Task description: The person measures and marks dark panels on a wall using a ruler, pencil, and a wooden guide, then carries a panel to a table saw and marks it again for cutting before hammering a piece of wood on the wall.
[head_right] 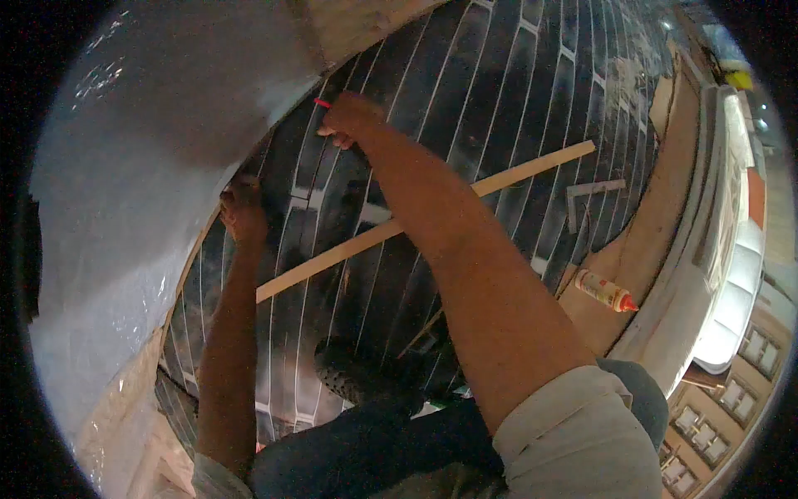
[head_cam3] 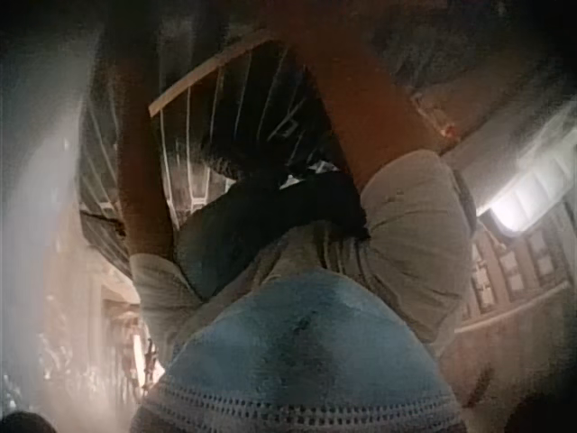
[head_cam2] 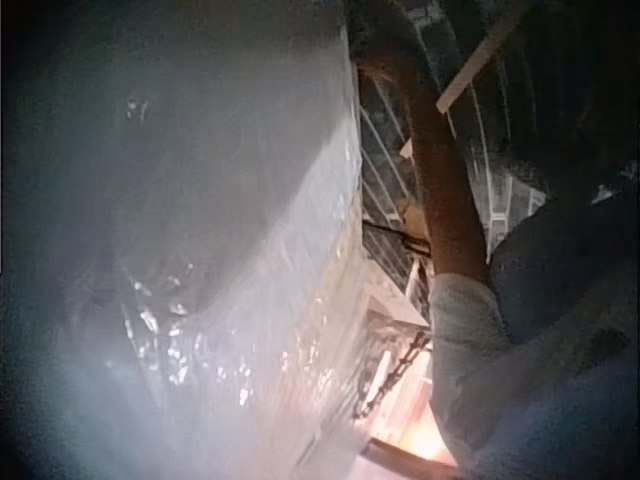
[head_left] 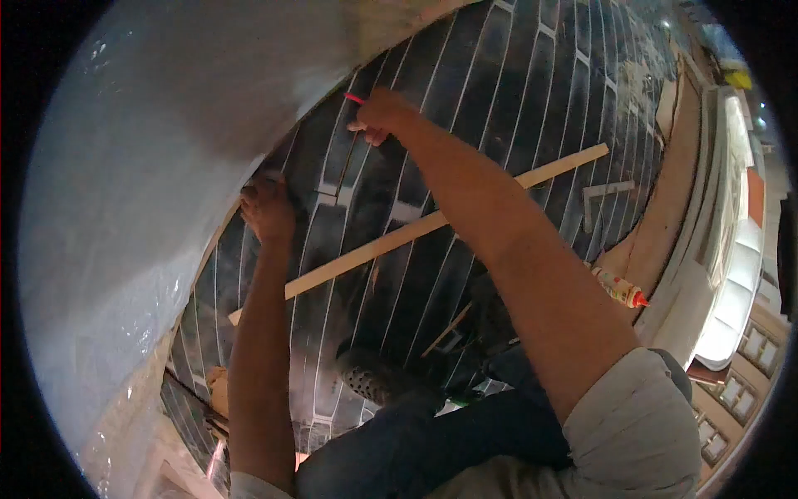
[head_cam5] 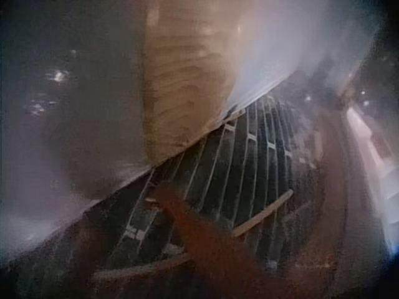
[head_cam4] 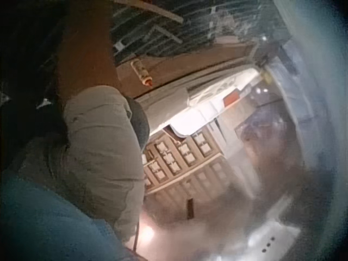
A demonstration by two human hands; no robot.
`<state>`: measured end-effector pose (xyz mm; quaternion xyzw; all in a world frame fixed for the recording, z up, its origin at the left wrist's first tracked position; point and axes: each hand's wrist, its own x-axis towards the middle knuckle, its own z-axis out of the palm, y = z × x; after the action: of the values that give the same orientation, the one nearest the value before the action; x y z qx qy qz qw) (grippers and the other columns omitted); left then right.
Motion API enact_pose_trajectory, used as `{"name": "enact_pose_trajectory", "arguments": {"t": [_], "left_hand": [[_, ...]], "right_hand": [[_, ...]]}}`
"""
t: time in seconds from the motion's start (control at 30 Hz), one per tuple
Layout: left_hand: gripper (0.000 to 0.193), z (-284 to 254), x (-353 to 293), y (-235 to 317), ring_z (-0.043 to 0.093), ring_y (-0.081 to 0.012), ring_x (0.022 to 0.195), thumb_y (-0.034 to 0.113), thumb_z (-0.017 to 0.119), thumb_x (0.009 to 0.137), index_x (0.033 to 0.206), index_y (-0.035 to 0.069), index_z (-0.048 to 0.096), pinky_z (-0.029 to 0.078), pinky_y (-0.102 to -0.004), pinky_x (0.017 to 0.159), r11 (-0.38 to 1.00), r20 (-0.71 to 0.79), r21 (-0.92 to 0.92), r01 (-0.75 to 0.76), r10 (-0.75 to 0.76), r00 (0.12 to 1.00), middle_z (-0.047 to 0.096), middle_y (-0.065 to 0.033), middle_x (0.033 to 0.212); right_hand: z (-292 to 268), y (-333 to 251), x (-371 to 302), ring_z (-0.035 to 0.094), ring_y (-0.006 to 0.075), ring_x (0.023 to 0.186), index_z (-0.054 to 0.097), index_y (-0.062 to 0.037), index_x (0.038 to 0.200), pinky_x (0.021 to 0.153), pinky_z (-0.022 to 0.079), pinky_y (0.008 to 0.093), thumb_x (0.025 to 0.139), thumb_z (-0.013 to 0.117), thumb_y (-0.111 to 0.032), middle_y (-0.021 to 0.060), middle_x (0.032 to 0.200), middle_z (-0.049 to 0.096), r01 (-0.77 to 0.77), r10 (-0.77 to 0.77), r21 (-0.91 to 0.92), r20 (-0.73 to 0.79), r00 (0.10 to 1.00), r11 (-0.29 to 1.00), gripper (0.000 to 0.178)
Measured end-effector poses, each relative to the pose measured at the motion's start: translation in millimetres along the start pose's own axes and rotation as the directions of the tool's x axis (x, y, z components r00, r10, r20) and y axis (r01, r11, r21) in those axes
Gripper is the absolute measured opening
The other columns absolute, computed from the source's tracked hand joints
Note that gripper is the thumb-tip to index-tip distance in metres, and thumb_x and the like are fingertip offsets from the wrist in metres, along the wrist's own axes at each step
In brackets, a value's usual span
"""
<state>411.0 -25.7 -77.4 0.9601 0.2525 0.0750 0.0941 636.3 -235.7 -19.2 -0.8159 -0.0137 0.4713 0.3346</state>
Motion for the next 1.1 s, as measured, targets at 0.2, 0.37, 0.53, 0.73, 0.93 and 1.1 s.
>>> {"name": "enact_pose_trajectory", "arguments": {"t": [0.2,0.37,0.53,0.73,0.93,1.1], "left_hand": [[0.036,1.3,-1.9,-1.9,0.056,-0.0448,0.110,0.027,0.058,0.096,0.123,0.004,0.055,0.046,-0.0578,0.089,0.999,-0.013,0.016,0.045,-0.045,0.999,0.055,-0.0239,0.118],[0.031,-10.1,-0.6,25.7,0.056,-0.0442,0.110,0.016,0.054,0.094,0.123,0.006,0.055,0.044,-0.0570,0.090,0.993,-0.014,-0.118,-0.001,-0.001,1.000,0.055,-0.0228,0.117],[0.029,-11.8,-4.7,11.2,0.056,-0.0427,0.108,0.012,0.053,0.093,0.121,0.006,0.055,0.044,-0.0570,0.087,0.998,-0.148,-0.057,0.018,-0.027,0.989,0.055,-0.0215,0.115],[0.029,-12.2,-1.9,10.5,0.057,-0.0415,0.108,0.009,0.051,0.092,0.120,0.005,0.055,0.045,-0.0563,0.088,0.996,-0.147,-0.053,-0.070,0.061,0.987,0.057,-0.0205,0.113],[0.029,-7.2,-0.7,5.6,0.058,-0.0406,0.106,0.010,0.052,0.092,0.120,0.004,0.056,0.046,-0.0549,0.087,0.997,-0.100,-0.048,-0.059,0.054,0.994,0.057,-0.0202,0.111],[0.033,-11.2,-5.0,13.6,0.057,-0.0401,0.110,0.024,0.060,0.095,0.122,0.005,0.055,0.045,-0.0559,0.090,0.999,-0.062,0.009,0.034,-0.033,0.998,0.057,-0.0190,0.116]], "right_hand": [[-0.6,16.7,13.5,0.074,0.0225,0.065,0.071,0.0040,0.083,0.056,0.056,0.0330,0.087,0.079,-0.030,0.0154,0.080,0.075,0.137,-0.144,0.088,0.081,0.986,0.987,0.035],[-35.4,71.4,29.2,0.076,0.0232,0.074,0.070,0.0036,0.098,0.049,0.040,0.0277,0.092,0.071,-0.029,0.0153,0.093,0.076,0.289,-0.193,0.383,-0.270,0.944,0.878,0.033],[-6.8,31.3,24.8,0.076,0.0235,0.077,0.069,0.0029,0.095,0.052,0.042,0.0304,0.090,0.074,-0.025,0.0134,0.092,0.075,0.358,-0.138,0.642,-0.368,0.920,0.678,0.029],[-5.7,17.7,12.1,0.074,0.0234,0.071,0.069,0.0030,0.085,0.059,0.050,0.0327,0.082,0.085,-0.020,0.0119,0.085,0.073,0.344,-0.134,0.499,-0.409,0.903,0.795,0.028],[-11.3,15.8,19.9,0.072,0.0224,0.066,0.071,0.0038,0.082,0.061,0.052,0.0322,0.083,0.084,-0.023,0.0097,0.079,0.071,0.229,-0.051,0.403,-0.405,0.913,0.886,0.030],[-5.2,28.9,34.1,0.072,0.0226,0.066,0.072,0.0045,0.084,0.059,0.053,0.0318,0.086,0.080,-0.021,0.0097,0.080,0.072,0.235,-0.114,0.245,-0.422,0.899,0.941,0.027]]}}
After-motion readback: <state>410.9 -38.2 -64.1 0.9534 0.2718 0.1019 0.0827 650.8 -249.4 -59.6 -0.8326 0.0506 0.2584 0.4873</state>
